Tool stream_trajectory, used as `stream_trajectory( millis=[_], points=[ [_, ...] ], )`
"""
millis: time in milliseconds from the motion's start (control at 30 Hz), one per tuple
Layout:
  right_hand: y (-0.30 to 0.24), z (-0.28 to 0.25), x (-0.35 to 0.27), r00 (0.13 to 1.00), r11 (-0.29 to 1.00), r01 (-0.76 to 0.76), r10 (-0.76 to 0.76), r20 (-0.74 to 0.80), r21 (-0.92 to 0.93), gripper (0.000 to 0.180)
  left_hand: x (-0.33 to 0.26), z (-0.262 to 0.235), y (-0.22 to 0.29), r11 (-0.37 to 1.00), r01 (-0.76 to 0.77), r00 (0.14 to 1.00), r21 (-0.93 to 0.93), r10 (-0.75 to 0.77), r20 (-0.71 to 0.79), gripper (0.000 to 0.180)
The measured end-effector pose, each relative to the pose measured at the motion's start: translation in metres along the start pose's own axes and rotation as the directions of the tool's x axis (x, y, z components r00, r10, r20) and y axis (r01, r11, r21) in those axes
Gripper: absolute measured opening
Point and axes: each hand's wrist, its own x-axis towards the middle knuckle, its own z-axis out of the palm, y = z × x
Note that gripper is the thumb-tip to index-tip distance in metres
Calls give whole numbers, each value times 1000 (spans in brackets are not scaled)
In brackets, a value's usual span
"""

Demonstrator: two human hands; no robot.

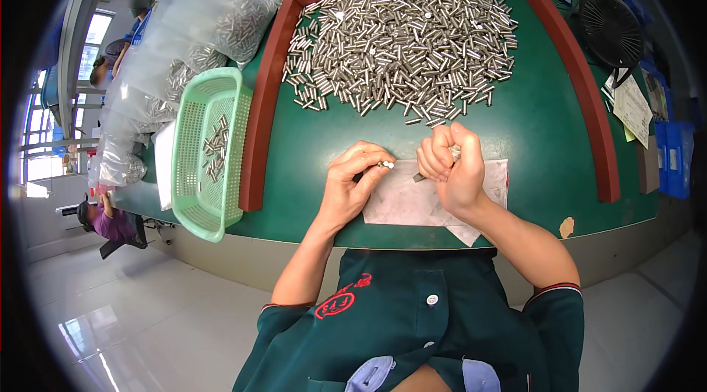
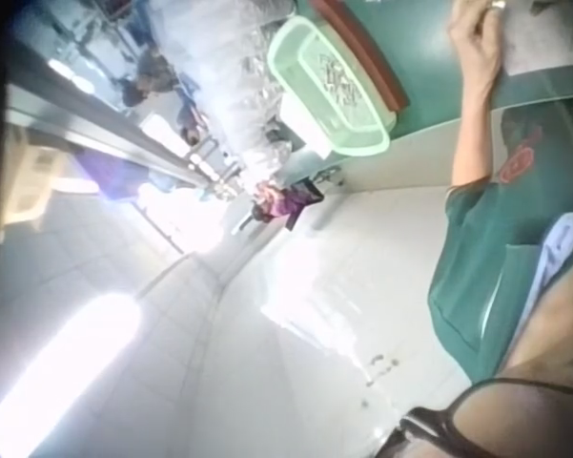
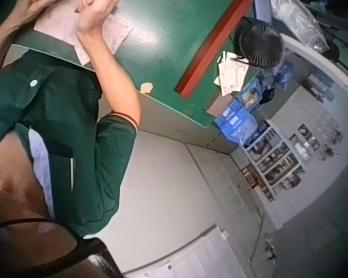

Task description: Inspecting and cleaning small metal pins using a pick tool on an industrial workbench.

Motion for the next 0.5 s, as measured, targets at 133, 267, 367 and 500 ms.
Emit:
stream_trajectory(
  millis=[133, 267, 367, 500],
  points=[
    [-2, 1, -1, 1000, 1000, 2, -2, -3, -18, 40, -1, 0, 0, 1000, 4, 1000, -4, -4, -18, 10],
    [-1, 0, -1, 1000, 1000, -8, 8, -5, -2, 40, -8, 4, 3, 916, 132, 986, -378, -161, -47, 11],
    [0, -1, 0, 1000, 1000, -14, 14, -10, 7, 40, -6, 1, 17, 672, 291, 936, -681, -347, 57, 17],
    [-1, 0, 0, 1000, 1000, 11, -11, 0, -6, 40, -3, -1, 20, 374, 456, 825, -808, -518, 226, 19]
  ],
)
